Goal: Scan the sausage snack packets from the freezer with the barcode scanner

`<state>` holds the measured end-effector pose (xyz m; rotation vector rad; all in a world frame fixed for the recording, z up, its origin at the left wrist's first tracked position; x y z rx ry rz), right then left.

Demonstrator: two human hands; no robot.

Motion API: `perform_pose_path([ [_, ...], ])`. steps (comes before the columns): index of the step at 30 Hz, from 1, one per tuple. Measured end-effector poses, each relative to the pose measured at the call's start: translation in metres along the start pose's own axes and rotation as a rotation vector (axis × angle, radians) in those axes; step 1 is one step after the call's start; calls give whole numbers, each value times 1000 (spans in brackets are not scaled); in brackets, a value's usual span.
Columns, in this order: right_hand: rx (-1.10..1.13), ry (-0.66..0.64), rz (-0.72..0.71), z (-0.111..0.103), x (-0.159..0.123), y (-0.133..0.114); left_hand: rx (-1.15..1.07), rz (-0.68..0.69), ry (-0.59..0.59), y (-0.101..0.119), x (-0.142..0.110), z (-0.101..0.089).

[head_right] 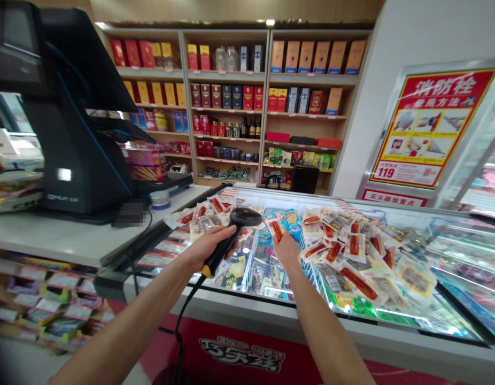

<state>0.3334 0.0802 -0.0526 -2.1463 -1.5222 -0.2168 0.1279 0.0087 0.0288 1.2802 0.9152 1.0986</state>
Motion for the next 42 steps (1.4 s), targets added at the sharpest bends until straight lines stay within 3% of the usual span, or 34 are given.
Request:
perform_pose_path([
  [7,7,-21,13,0,0,0,4,13,32,-3,2,-5],
  [14,46,-18,36,2,9,-5,36,34,245,-3,0,-48],
  [21,36,-17,4,10,21,-45,20,-6,316,-9,-11,-75],
  [25,40,-12,-80,20,17,-76,12,-18,311,-9,-13,-76],
  [29,81,59,-144,25,13,-82,16,-24,309,-8,-12,-70],
  [33,70,87,-198,15,11,-57,23,-26,270,-9,-8,-56],
  [36,-21,125,-189,-9,5,-21,21,-10,213,-11,-3,-44],
  [39,-164,134,-86,-37,-2,23,5,-11,168,-13,0,-31],
  [42,-256,22,57,-52,-7,62,-6,-30,134,-14,3,-20],
])
Point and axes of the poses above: each hand's wrist, its own x-axis towards the middle knuckle, its own z-axis out of the palm, y = z × x, the point moved 3 cm from there along x, towards the middle knuckle, and after that the axes turned 9 degrees about y, right-handed, at the moved point
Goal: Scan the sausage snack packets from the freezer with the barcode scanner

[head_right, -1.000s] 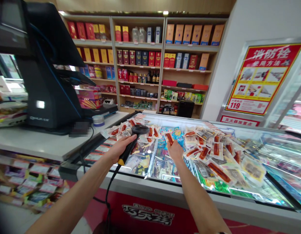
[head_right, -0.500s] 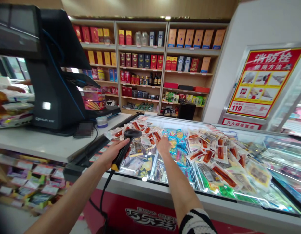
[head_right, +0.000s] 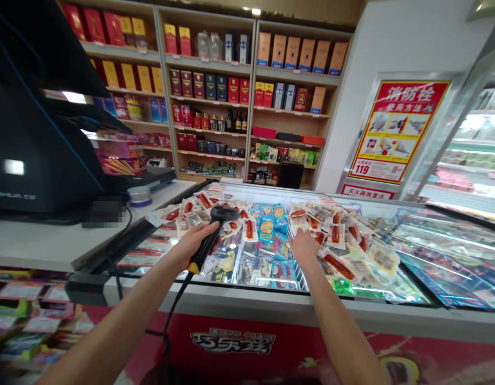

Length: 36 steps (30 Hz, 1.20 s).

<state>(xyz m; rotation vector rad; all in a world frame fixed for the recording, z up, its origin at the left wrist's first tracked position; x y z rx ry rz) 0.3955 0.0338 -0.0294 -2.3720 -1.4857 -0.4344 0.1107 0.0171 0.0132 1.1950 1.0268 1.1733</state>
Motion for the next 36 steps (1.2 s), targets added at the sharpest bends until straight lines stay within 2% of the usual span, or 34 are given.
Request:
perform_pose_path([
  [3,-11,-82,20,5,-1,15,14,1,-16,0,0,7],
  [9,136,-21,-45,18,-5,-5,9,-2,-13,2,-5,5],
  [14,471,219,-187,18,-10,-28,-19,0,-54,6,-10,5],
  [18,603,314,-315,22,-14,-49,-15,5,-64,8,-12,7],
  [23,664,309,-403,26,-19,-65,2,-2,-37,5,-10,5],
  [30,690,322,-411,27,-19,-64,6,-6,-66,3,-9,6],
  [36,696,272,-388,21,-22,-66,18,-2,-91,6,-6,3],
])
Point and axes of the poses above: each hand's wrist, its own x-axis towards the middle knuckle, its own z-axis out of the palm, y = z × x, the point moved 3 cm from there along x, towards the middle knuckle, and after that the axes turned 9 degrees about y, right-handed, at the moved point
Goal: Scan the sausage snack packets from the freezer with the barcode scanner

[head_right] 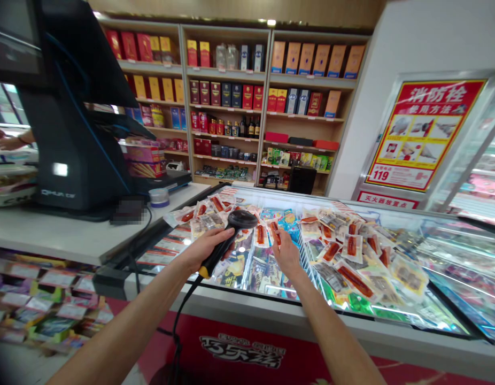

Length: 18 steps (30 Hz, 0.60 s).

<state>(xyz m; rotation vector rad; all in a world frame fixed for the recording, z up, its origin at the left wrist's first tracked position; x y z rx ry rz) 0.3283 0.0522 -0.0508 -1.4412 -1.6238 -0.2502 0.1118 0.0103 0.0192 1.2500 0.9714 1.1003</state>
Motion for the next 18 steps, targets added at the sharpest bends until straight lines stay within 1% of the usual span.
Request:
perform_pose_path([
  [4,8,-41,36,-1,0,-2,10,13,-12,4,3,-1],
  [7,23,-49,43,-1,-1,-3,6,13,-8,5,6,1],
  [12,15,-54,62,-2,-2,-3,2,62,-28,3,9,1],
  [18,22,-24,48,3,3,-4,2,39,82,-1,10,-18],
])
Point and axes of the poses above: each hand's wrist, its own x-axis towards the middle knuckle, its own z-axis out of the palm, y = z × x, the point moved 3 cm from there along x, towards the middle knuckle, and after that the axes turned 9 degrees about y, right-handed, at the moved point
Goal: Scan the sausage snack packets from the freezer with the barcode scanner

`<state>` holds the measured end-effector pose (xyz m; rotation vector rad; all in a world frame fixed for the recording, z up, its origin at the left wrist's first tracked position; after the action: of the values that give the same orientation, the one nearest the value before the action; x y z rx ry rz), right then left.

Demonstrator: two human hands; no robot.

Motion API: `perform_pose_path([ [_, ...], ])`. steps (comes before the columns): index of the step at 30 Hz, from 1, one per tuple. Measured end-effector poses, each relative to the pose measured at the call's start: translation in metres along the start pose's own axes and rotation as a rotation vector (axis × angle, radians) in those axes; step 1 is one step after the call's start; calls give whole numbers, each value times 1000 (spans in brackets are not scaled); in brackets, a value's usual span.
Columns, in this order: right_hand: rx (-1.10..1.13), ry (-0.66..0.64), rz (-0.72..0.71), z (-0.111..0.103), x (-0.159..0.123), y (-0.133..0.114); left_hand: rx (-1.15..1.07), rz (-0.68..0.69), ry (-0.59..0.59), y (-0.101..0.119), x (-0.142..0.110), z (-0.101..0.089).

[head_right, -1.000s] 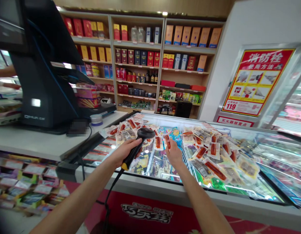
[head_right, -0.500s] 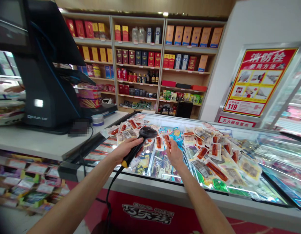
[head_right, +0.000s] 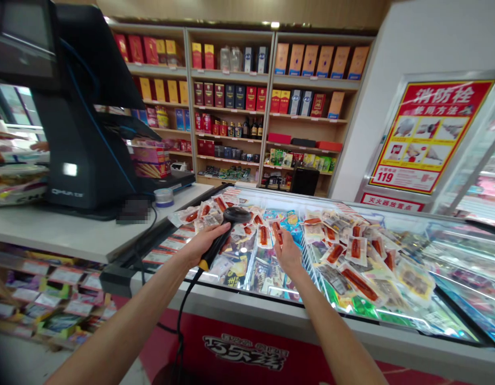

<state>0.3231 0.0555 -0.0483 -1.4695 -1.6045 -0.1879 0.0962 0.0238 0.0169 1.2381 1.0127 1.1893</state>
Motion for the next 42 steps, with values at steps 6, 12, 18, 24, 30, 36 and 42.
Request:
perform_pose_path([
  [6,-116,-31,47,28,14,-27,35,3,70,0,-2,-18],
  [12,-262,-33,-81,48,30,-47,21,-23,113,0,-3,-25],
  [18,-539,62,64,7,68,22,19,-26,120,2,-2,-22],
  [24,-716,-50,139,-11,84,87,26,-14,94,-1,1,-15],
  [30,-462,-100,-34,-9,73,76,15,-14,73,-7,9,-9],
  [36,-354,-207,-63,-20,27,59,-15,-22,24,-5,3,7],
  [42,-420,-260,66,-34,9,54,-8,-21,12,-2,-3,14],
])
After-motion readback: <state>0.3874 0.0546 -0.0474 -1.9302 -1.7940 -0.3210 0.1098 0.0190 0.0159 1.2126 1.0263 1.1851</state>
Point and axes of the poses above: each hand's wrist, its own x-axis towards the middle knuckle, its own z-axis out of the palm, y = z × x, the point moved 3 cm from there along x, towards the middle knuckle, and after that the axes turned 9 degrees about y, right-handed, at the moved point
